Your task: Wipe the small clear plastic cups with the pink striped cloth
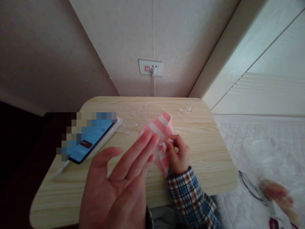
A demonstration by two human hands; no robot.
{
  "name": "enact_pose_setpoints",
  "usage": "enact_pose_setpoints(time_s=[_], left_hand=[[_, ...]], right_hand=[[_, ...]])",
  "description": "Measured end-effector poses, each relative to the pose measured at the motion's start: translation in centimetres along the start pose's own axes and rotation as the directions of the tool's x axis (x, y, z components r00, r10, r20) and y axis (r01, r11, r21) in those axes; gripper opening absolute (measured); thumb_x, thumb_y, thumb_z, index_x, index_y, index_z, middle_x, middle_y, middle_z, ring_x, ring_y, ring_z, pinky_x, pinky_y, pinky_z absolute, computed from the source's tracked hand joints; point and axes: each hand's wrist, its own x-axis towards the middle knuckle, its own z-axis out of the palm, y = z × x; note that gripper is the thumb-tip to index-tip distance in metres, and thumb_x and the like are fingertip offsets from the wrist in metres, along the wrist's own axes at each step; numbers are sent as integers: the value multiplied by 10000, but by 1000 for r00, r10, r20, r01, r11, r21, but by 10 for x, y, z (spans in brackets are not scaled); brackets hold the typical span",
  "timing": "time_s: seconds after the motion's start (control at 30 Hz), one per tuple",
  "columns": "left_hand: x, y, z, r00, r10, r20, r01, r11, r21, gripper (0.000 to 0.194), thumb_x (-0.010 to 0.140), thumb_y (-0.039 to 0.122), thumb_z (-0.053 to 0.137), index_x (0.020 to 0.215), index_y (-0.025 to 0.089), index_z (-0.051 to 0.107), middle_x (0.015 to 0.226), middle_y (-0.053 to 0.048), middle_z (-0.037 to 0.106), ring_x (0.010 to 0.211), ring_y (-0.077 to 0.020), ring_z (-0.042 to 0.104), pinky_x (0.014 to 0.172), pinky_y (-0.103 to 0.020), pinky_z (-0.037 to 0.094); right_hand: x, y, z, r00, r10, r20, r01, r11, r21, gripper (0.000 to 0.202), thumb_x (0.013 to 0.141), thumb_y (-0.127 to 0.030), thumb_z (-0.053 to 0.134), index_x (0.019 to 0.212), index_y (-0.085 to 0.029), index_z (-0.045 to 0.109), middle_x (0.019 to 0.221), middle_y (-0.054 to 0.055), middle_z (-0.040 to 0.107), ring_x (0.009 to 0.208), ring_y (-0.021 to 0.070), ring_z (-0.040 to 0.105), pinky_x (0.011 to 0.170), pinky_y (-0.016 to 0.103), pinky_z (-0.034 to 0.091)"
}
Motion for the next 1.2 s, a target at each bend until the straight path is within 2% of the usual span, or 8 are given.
enact_pose_setpoints(time_s=[0.13, 0.37, 0.4, 0.5, 0.6, 0.7, 0.9, 1.2], left_hand=[[18, 14, 27, 998, -56, 27, 59, 991, -119, 298, 720, 149, 491, 977, 298, 474, 1055, 11, 612, 1072, -217, 508, 893, -364, 482], [22, -11, 22, 998, -52, 22, 53, 996, -72, 258, 779, 124, 469, 995, 253, 415, 1097, -31, 576, 1085, -193, 497, 956, -368, 401], [26, -20, 21, 1000, -15, 4, 15, 1000, -24, 258, 779, 128, 485, 1001, 237, 411, 1091, -46, 569, 1078, -193, 499, 955, -370, 394], [40, -52, 14, 988, 27, 155, -69, 959, 274, 259, 754, 191, 555, 990, 203, 449, 1043, -50, 564, 1017, -177, 526, 914, -338, 414], [49, -80, 7, 931, -30, 363, -171, 844, 508, 226, 776, 234, 524, 994, 190, 484, 1001, -52, 576, 942, -167, 549, 830, -306, 447], [50, -94, 2, 916, 29, 400, -288, 742, 606, 203, 770, 256, 532, 962, 193, 509, 922, -40, 601, 865, -159, 564, 775, -284, 453], [52, -94, -5, 932, 49, 360, -290, 697, 656, 163, 759, 282, 545, 882, 176, 544, 810, -21, 610, 751, -137, 569, 686, -238, 453], [54, -90, -3, 879, -22, 476, -299, 753, 586, 160, 803, 276, 472, 856, 173, 583, 831, -42, 626, 769, -150, 568, 683, -243, 443]], right_hand=[[1, 0, 0, 1000, 1, 1, -1, 1000, 1, 98, 808, -255, 477, 848, -188, 535, 579, -40, 508, 517, 95, 472, 507, 208, 361], [1, 0, 0, 1000, 18, -5, -17, 999, 28, 93, 800, -253, 486, 833, -184, 539, 596, -36, 523, 523, 94, 478, 514, 210, 367], [1, 0, 0, 1000, 26, -12, -25, 998, 49, 96, 801, -256, 484, 831, -183, 538, 601, -35, 524, 524, 93, 478, 512, 209, 368], [3, 2, 0, 998, 66, -18, -63, 987, 151, 110, 810, -271, 468, 825, -179, 525, 597, -39, 507, 504, 86, 466, 481, 202, 363], [4, 2, -1, 995, 92, -33, -83, 972, 218, 117, 810, -281, 466, 811, -175, 514, 601, -39, 493, 496, 81, 455, 470, 198, 364], [3, 1, -1, 996, 65, -59, -53, 981, 188, 105, 804, -268, 473, 802, -177, 526, 643, -25, 524, 534, 88, 475, 501, 206, 379], [-1, -2, 0, 1000, 13, -18, -11, 993, 121, 84, 802, -242, 475, 819, -187, 536, 679, -15, 562, 576, 106, 516, 535, 223, 403], [-3, -3, -1, 999, -10, -53, 16, 995, 101, 72, 800, -235, 483, 799, -190, 539, 687, -9, 584, 595, 114, 532, 562, 237, 419]])
